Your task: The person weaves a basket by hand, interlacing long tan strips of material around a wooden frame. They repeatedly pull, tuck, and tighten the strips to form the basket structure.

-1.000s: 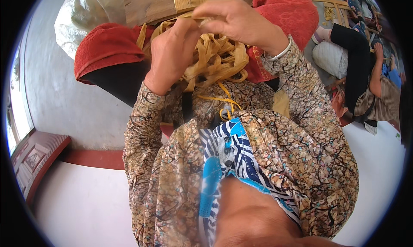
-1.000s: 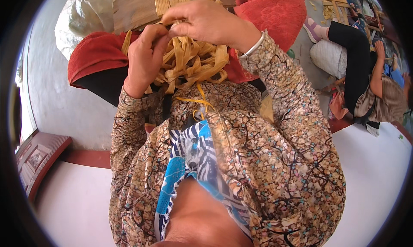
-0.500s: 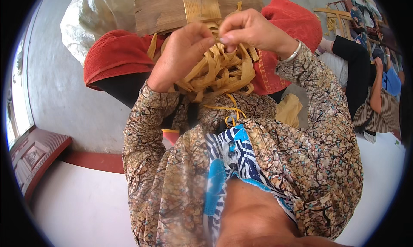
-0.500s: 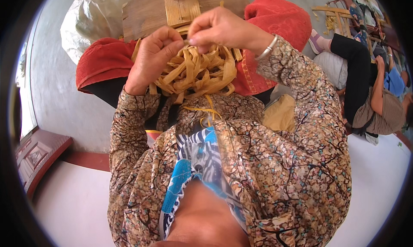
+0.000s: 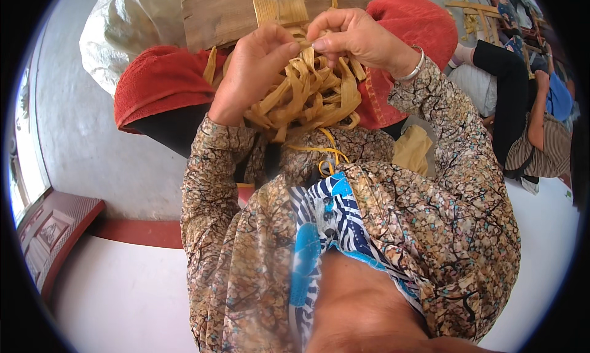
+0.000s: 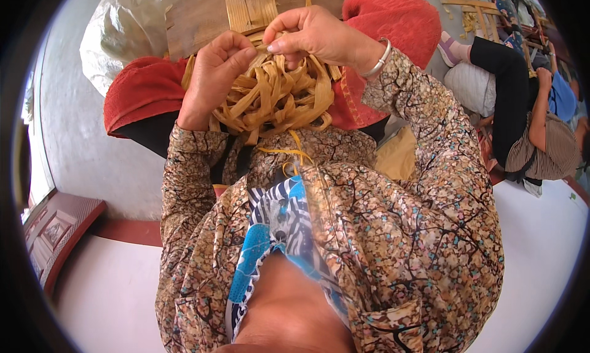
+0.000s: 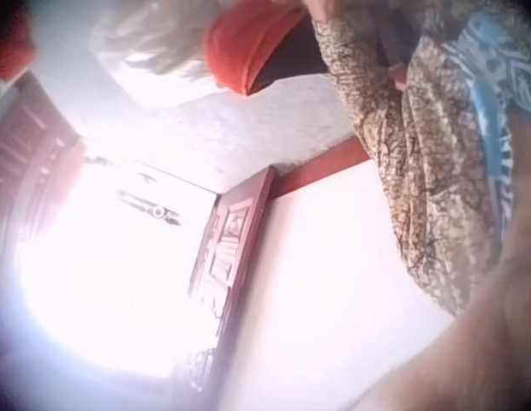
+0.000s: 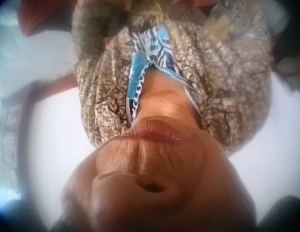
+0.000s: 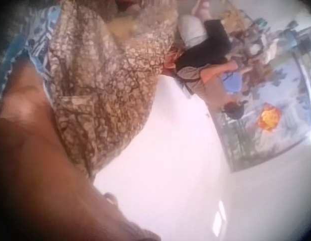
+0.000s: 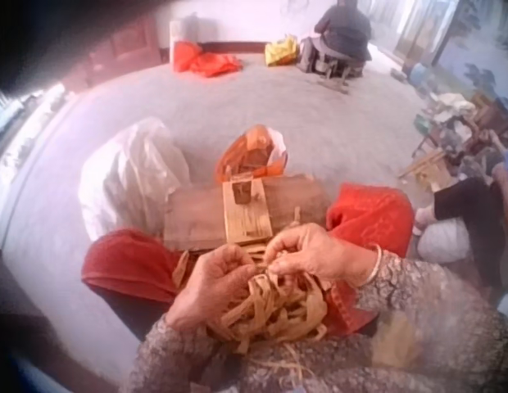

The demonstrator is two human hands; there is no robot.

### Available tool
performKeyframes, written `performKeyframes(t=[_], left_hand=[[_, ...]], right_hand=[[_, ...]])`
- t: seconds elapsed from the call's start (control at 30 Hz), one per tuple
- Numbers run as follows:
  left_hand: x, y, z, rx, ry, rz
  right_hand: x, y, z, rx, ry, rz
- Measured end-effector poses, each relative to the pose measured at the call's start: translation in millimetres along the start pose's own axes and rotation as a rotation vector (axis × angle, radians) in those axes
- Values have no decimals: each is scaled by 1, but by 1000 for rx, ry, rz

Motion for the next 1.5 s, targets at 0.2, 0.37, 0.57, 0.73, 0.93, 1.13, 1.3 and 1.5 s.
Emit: performKeyframes(t=[0.2, 0.37, 0.57, 0.73, 0.93, 1.13, 1.3, 1.5], left_hand=[[20, 17, -4, -62, -33, 1], [45, 48, -5, 175, 46, 174], [83, 50, -36, 167, 77, 200], [92, 60, -53, 456, 84, 337], [62, 49, -44, 454, 32, 411], [15, -19, 22, -394, 92, -4], [-22, 9, 38, 179, 3, -5], [-74, 26, 159, 537, -574, 171]], right_hand=[[16, 9, -12, -34, 134, 36], [41, 15, -24, -258, 272, 243], [66, 50, -5, -415, 364, 295], [69, 46, 2, -784, 548, 299], [15, 16, -7, -1596, 808, 338], [12, -33, -42, -1372, 803, 356], [3, -12, -33, -817, 463, 293], [-75, -137, -43, -326, 434, -436]])
Point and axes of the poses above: each hand's wrist, its own x-axis towards the middle knuckle, its own y-axis out of the back of the hand, z = x × y, the point moved 4 cm from there along x, towards the middle knuckle, and after that the axes turned 15 degrees about x, right-handed, at the moved point
